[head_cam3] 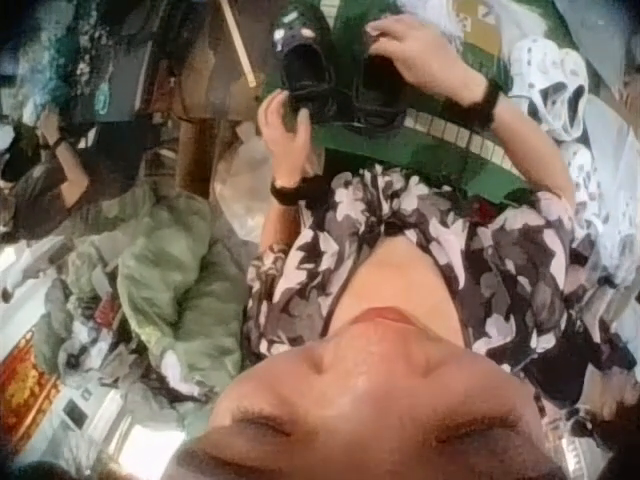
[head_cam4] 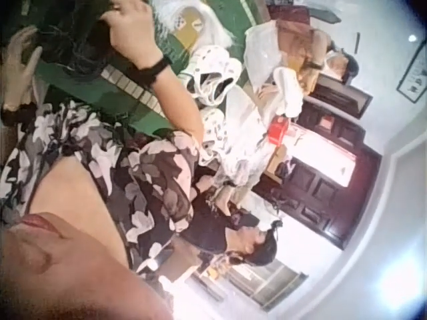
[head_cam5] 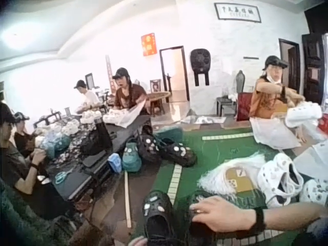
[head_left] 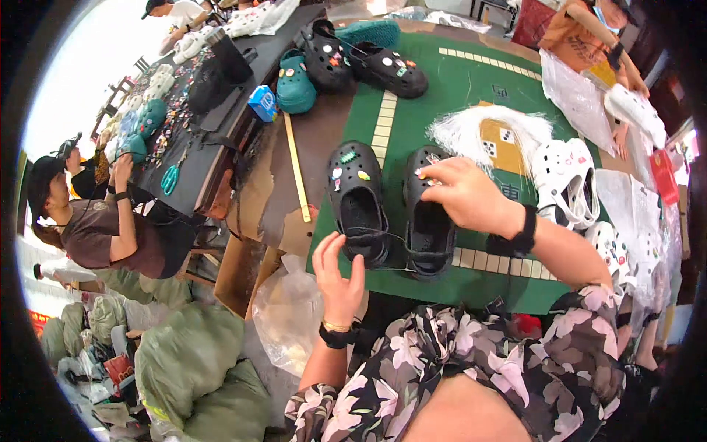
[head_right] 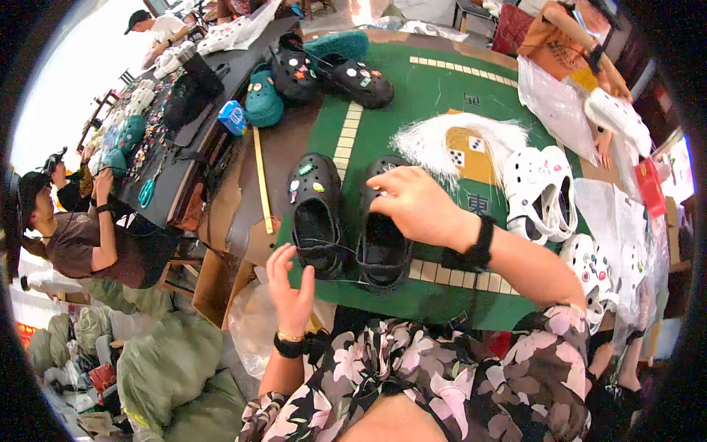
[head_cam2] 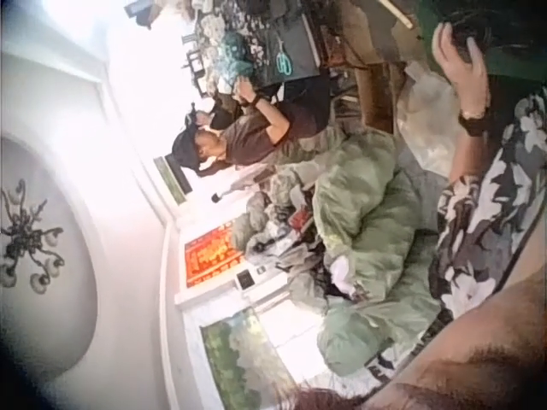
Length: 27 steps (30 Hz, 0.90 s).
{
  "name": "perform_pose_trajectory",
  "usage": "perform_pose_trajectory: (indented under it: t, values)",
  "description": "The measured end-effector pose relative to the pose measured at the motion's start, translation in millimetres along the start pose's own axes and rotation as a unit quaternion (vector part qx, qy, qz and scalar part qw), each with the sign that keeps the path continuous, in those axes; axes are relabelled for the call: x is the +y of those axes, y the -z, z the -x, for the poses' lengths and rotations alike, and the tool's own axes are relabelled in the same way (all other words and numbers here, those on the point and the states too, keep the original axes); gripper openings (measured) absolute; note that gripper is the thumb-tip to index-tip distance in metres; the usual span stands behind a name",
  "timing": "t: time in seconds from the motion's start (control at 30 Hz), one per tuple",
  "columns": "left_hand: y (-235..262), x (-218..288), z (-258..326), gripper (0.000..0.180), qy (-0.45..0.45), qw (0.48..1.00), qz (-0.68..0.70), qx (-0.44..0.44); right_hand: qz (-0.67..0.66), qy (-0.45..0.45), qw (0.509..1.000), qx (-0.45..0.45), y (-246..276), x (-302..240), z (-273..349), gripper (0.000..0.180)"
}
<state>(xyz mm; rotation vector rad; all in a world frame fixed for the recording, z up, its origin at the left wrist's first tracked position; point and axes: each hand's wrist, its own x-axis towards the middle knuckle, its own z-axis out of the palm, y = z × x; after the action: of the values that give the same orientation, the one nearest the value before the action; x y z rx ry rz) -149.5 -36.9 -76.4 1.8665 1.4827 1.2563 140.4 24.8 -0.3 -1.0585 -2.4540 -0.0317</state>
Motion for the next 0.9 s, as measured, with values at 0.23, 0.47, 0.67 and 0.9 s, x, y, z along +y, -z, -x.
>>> perform_pose_trajectory:
  t: [0.23, 0.47, 0.67, 0.9]
  values:
    - [3, 14, -34, 0.045, -0.151, 0.962, -0.155, -0.164, -0.296, -0.363, 0.883, -0.022, 1, -58, 80, 0.071]
    - [-11, 28, -45, 0.026, -0.173, 0.951, -0.173, -0.188, -0.201, -0.241, 0.949, -0.011, -31, -40, 91, 0.076]
    - [-11, 34, -39, 0.023, 0.008, 0.975, 0.007, -0.222, -0.189, -0.235, 0.952, 0.045, -25, -19, 92, 0.053]
    - [-14, 64, -54, 0.045, -0.176, 0.938, -0.128, -0.271, -0.170, -0.211, 0.962, 0.042, -23, -22, 78, 0.032]
